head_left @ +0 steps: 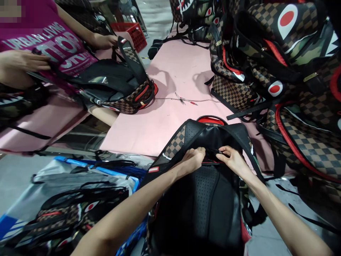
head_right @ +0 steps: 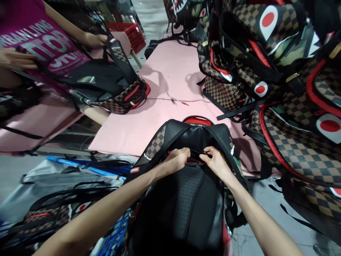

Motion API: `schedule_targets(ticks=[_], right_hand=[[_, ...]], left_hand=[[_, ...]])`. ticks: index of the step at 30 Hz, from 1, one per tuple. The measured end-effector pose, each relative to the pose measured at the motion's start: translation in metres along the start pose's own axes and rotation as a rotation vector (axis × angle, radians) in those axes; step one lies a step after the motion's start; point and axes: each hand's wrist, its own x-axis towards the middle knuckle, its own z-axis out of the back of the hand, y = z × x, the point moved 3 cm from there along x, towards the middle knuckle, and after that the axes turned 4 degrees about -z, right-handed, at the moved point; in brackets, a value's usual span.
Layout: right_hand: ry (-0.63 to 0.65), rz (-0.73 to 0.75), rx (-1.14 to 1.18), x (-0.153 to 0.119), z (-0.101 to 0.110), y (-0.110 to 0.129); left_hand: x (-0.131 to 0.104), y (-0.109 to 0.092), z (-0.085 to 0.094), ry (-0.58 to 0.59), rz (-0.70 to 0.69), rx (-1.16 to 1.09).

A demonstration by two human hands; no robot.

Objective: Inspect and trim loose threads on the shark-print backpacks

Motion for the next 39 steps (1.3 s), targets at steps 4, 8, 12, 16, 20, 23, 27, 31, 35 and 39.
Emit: schedule_targets(ticks=[4,8,12,16,20,23,27,31,35,39], right_hand=[[0.029,-0.024,-0.131,-0.002,0.002,-0.001],[0.059,-0.03,-0.185,-0.003,0.003,0.0],[0.065,-0.025,-0.179,-0.003,0.002,0.003],[0.061,-0.028,-0.183,-0.003,0.002,0.004],[0.073,-0.02,-0.167,-0.002,0.003,0.004],[0.077,-0.014,-0.165,-0.001,0.003,0.003],[0.091,-0.022,-0.208,-0.002,0.003,0.002],[0.087,-0.041,-0.28,-0.004,0.002,0.005],[0.072,-0.087,-0.419,-0.006,0.001,0.01],[0.088,-0.102,-0.51,-0.004,-0.002,0.015]], left_hand=[[-0.007,0.004,-0.003,-0.204,0.083,-0.138],[-0.003,0.016,-0.009,-0.247,0.124,-0.321],[0.007,0.024,-0.01,-0.051,-0.007,-0.439],[0.013,0.026,-0.007,0.068,-0.027,-0.442],[0.014,0.026,-0.002,0.152,-0.014,-0.459],[0.015,0.025,0.0,0.208,-0.034,-0.502],[0.016,0.021,-0.003,0.135,0.035,-0.437],[0.009,0.01,-0.011,-0.052,0.049,-0.261],[0.001,0.004,-0.016,-0.141,0.059,-0.064],[0.002,0.004,-0.016,-0.107,0.062,-0.029]])
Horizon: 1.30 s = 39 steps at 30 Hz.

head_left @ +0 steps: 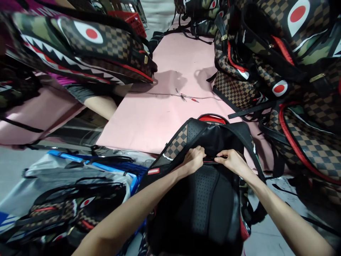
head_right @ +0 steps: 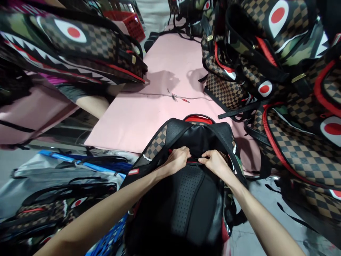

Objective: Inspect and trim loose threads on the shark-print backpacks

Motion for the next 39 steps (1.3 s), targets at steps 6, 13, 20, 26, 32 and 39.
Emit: schedule_targets(ticks=[6,13,20,26,32,39], right_hand=[[0.062,0.024,-0.092,0.009,-0.003,0.009],[0.048,0.024,-0.16,0.009,-0.004,0.017],[-0.025,0.045,0.099,0.012,-0.002,0.004],[-0.184,0.171,0.481,0.013,0.007,-0.009],[-0.185,0.48,-0.013,-0.014,-0.001,-0.009],[-0.366,0.836,-0.362,-0.044,-0.023,-0.016]], left_hand=[[0.003,0.003,0.001,0.039,0.051,-0.042],[0.002,0.002,0.001,0.029,0.037,-0.051],[-0.002,0.01,0.004,-0.242,0.12,-0.366],[-0.017,0.01,0.012,-0.404,0.012,-0.795],[-0.054,0.009,-0.006,-0.583,-0.364,-0.301],[-0.069,0.011,-0.013,-0.576,-0.511,-0.203]])
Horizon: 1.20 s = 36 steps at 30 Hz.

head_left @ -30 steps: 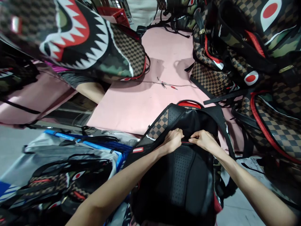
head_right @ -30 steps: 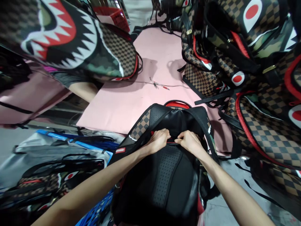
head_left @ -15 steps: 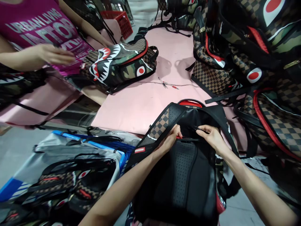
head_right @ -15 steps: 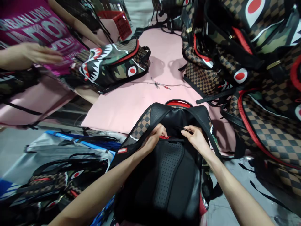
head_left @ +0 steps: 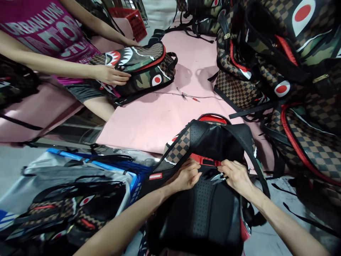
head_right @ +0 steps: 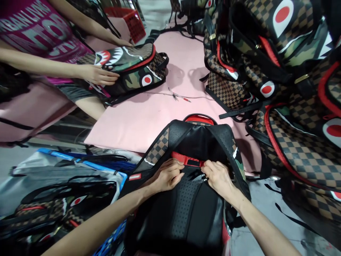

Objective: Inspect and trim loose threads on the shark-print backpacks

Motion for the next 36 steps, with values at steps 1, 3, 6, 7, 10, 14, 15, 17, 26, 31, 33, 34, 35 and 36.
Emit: schedule_targets(ticks=[1,3,6,7,10,14,15,17,26,31,33,34,35,36], right_hand=[[-0.025,0.004,-0.01,-0.001,-0.001,0.001],[-0.058,0.008,-0.018,-0.001,-0.002,0.002],[-0.074,0.013,-0.022,-0.001,-0.001,0.002],[-0.065,0.008,-0.016,-0.001,-0.001,0.002],[0.026,-0.059,0.036,0.003,0.003,-0.001],[0.173,-0.335,0.061,0.019,0.012,-0.012],[0.197,-0.408,0.039,0.024,0.015,-0.014],[0.26,-0.498,0.004,0.035,0.017,-0.016],[0.455,-0.657,0.104,0.055,0.002,-0.016],[0.408,-0.688,0.121,0.053,0.003,-0.02],[0.389,-0.664,0.103,0.053,0.002,-0.02],[0.389,-0.642,0.096,0.054,0.001,-0.019],[0.393,-0.622,0.095,0.054,0.0,-0.018],[0.398,-0.61,0.097,0.054,-0.001,-0.018]], left_hand=[[0.001,0.0,0.0,0.006,0.012,0.01],[0.004,0.0,-0.001,0.026,0.042,0.042],[0.007,0.0,-0.005,0.102,0.128,0.11],[0.008,0.0,-0.006,0.124,0.155,0.127],[0.009,-0.002,-0.01,0.161,0.157,0.156],[0.005,-0.002,-0.014,0.226,0.09,0.128],[0.003,0.0,-0.014,0.238,0.087,0.119],[0.0,0.002,-0.015,0.247,0.087,0.117],[0.002,0.001,-0.015,0.237,0.087,0.111],[0.003,0.0,-0.013,0.199,0.072,0.09],[0.003,0.0,-0.013,0.204,0.075,0.096],[0.003,0.0,-0.013,0.203,0.076,0.102],[0.003,0.0,-0.013,0.201,0.074,0.107],[0.003,0.0,-0.013,0.2,0.068,0.11]])
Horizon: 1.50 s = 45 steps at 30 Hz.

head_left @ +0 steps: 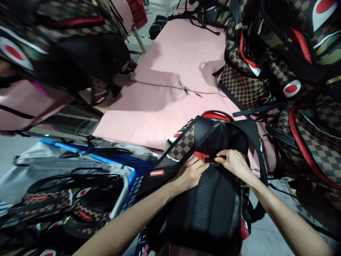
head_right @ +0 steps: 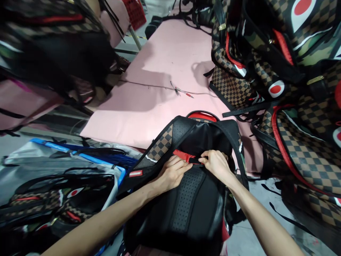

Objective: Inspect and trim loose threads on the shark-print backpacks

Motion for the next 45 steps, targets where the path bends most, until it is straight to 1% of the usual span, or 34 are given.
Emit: schedule_targets(ticks=[5,11,13,14,16,19,20,21,22,24,25,26,27,28,29,31,32,33,34,35,36,37,38,40,42,43,44,45], right_hand=[[-0.008,-0.057,0.065,-0.001,0.0,-0.005],[-0.016,-0.009,0.031,-0.001,-0.004,-0.004],[-0.042,0.001,0.069,0.0,-0.005,-0.003],[-0.075,0.0,0.125,0.0,-0.003,-0.003],[-0.186,-0.007,0.305,-0.001,0.004,-0.005],[-0.342,0.005,0.552,-0.01,0.021,-0.007],[-0.36,0.019,0.597,-0.016,0.026,-0.008],[-0.352,0.031,0.634,-0.023,0.031,-0.009],[-0.331,0.035,0.682,-0.032,0.036,-0.011],[-0.29,0.016,0.812,-0.056,0.041,-0.02],[-0.295,-0.011,0.875,-0.071,0.041,-0.027],[-0.33,-0.052,0.922,-0.089,0.039,-0.037],[-0.385,-0.108,0.95,-0.109,0.035,-0.048],[-0.452,-0.177,0.958,-0.132,0.028,-0.059],[-0.511,-0.254,0.952,-0.155,0.018,-0.071],[-0.58,-0.407,0.915,-0.203,-0.011,-0.088],[-0.582,-0.464,0.89,-0.225,-0.028,-0.094],[-0.567,-0.498,0.863,-0.242,-0.044,-0.096],[-0.539,-0.507,0.837,-0.255,-0.059,-0.095],[-0.506,-0.489,0.809,-0.261,-0.072,-0.091],[-0.483,-0.445,0.776,-0.262,-0.081,-0.084],[-0.469,-0.376,0.729,-0.256,-0.086,-0.075],[-0.463,-0.293,0.66,-0.245,-0.087,-0.063],[-0.458,-0.152,0.463,-0.215,-0.082,-0.036],[-0.4,-0.122,0.255,-0.185,-0.071,-0.015],[-0.354,-0.126,0.185,-0.175,-0.065,-0.01],[-0.31,-0.129,0.14,-0.171,-0.059,-0.009],[-0.259,-0.113,0.128,-0.173,-0.053,-0.012]], left_hand=[[0.001,0.001,-0.002,-0.004,-0.018,0.007],[-0.005,0.0,-0.005,0.004,0.002,0.008],[-0.004,-0.001,-0.002,-0.004,-0.005,0.008],[-0.001,-0.001,0.001,-0.014,-0.013,0.018],[0.014,0.005,0.008,-0.026,-0.014,0.058],[0.054,0.025,0.011,-0.001,0.038,0.139],[0.069,0.032,0.009,0.001,0.066,0.156],[0.082,0.038,0.007,0.008,0.096,0.155],[0.093,0.044,0.004,-0.01,0.145,0.156],[0.104,0.049,0.002,-0.071,0.25,0.155],[0.103,0.049,0.003,-0.102,0.293,0.152],[0.096,0.047,0.006,-0.121,0.32,0.14],[0.084,0.043,0.009,-0.114,0.319,0.116],[0.067,0.039,0.014,-0.081,0.291,0.081],[0.045,0.033,0.019,-0.031,0.248,0.037],[-0.012,0.018,0.03,0.127,0.108,-0.05],[-0.044,0.011,0.035,0.181,0.069,-0.067],[-0.075,0.003,0.041,0.21,0.041,-0.063],[-0.103,-0.003,0.046,0.207,0.038,-0.03],[-0.127,-0.008,0.049,0.183,0.06,-0.004],[-0.146,-0.013,0.052,0.152,0.087,0.011],[-0.16,-0.016,0.053,0.125,0.107,0.034],[-0.168,-0.019,0.053,0.106,0.119,0.052],[-0.172,-0.024,0.05,0.095,0.104,0.093],[-0.17,-0.026,0.047,0.096,0.072,0.134],[-0.17,-0.026,0.046,0.091,0.059,0.152],[-0.172,-0.026,0.045,0.087,0.055,0.166],[-0.176,-0.026,0.045,0.089,0.053,0.172]])
